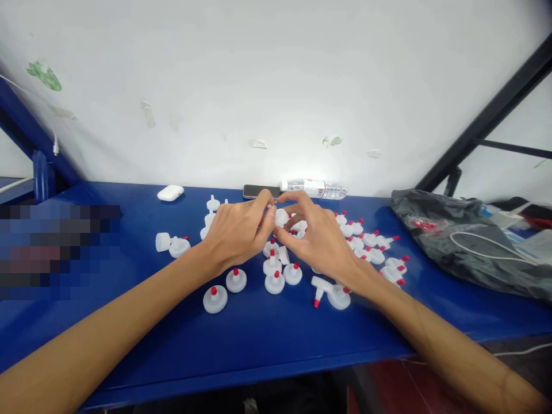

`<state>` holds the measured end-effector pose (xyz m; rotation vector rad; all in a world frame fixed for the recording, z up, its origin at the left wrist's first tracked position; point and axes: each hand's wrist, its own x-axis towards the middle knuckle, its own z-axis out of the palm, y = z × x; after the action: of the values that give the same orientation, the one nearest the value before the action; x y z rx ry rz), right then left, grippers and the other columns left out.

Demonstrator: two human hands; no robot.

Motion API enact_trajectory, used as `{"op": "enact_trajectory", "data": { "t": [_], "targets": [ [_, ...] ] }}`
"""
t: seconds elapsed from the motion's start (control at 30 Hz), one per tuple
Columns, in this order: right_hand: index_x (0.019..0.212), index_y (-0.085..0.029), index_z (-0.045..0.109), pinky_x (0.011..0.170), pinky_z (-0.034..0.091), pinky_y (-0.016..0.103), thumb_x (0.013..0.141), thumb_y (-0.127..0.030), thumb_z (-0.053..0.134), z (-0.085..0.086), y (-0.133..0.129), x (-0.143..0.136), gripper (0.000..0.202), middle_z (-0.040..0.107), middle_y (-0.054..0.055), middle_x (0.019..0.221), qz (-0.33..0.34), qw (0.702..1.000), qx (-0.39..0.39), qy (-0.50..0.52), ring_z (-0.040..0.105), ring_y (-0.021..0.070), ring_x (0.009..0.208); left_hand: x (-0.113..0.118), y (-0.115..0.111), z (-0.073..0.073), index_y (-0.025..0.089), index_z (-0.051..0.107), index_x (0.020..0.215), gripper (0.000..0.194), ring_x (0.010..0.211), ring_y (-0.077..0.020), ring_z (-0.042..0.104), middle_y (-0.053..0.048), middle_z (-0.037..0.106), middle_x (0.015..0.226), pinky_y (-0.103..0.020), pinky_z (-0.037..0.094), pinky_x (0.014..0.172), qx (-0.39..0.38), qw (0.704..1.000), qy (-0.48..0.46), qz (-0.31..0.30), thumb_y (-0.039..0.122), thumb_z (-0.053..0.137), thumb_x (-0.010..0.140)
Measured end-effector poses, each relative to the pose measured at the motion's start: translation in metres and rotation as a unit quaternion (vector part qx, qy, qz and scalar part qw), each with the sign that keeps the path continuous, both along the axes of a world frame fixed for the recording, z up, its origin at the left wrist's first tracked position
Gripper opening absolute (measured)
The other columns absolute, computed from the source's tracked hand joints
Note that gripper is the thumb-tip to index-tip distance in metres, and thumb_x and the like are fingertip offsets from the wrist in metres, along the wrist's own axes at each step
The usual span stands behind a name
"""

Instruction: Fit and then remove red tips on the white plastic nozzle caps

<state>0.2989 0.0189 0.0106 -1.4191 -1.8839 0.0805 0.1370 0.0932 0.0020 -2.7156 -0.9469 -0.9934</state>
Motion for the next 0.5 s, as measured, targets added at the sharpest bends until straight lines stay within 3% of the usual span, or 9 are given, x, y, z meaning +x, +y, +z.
{"op": "enact_trajectory", "data": {
  "t": [0.23,0.4,0.5],
  "targets": [
    [0.123,-0.023,0.048,0.073,0.05,0.03,0.093,-0.032,0.059,0.0019,-0.0016,0.001,0.034,0.073,0.001,0.1,0.02,0.999,0.027,0.004,0.07,0.0179,0.078,0.0029,-0.0035,-0.0022,0.02,0.055,0.099,0.015,0.075,-0.0111,0.063,-0.002,0.065,0.098,-0.024,0.046,0.059,-0.052,0.981,-0.157,-0.099,0.029,0.043,0.1],
    [0.126,-0.022,0.05,0.074,0.048,0.031,0.095,-0.032,0.057,0.0039,-0.0018,0.0033,0.033,0.073,0.002,0.098,0.017,0.999,0.029,-0.012,0.069,0.0186,0.082,0.0006,-0.0047,0.0037,0.021,0.054,0.105,0.012,0.081,-0.0118,0.066,-0.002,0.071,0.106,-0.023,0.051,0.064,-0.062,0.972,-0.207,-0.09,0.026,0.045,0.1],
    [0.112,-0.022,0.059,0.078,0.045,0.031,0.097,-0.026,0.054,0.0036,-0.0009,0.0044,0.016,0.072,0.0,0.093,0.022,0.998,0.043,-0.033,0.067,0.0174,0.084,-0.002,-0.0009,0.0052,0.022,0.056,0.104,0.012,0.073,-0.0108,0.065,-0.001,0.071,0.101,-0.023,0.05,0.062,-0.052,0.975,-0.201,-0.073,0.029,0.047,0.099]
  ]
}}
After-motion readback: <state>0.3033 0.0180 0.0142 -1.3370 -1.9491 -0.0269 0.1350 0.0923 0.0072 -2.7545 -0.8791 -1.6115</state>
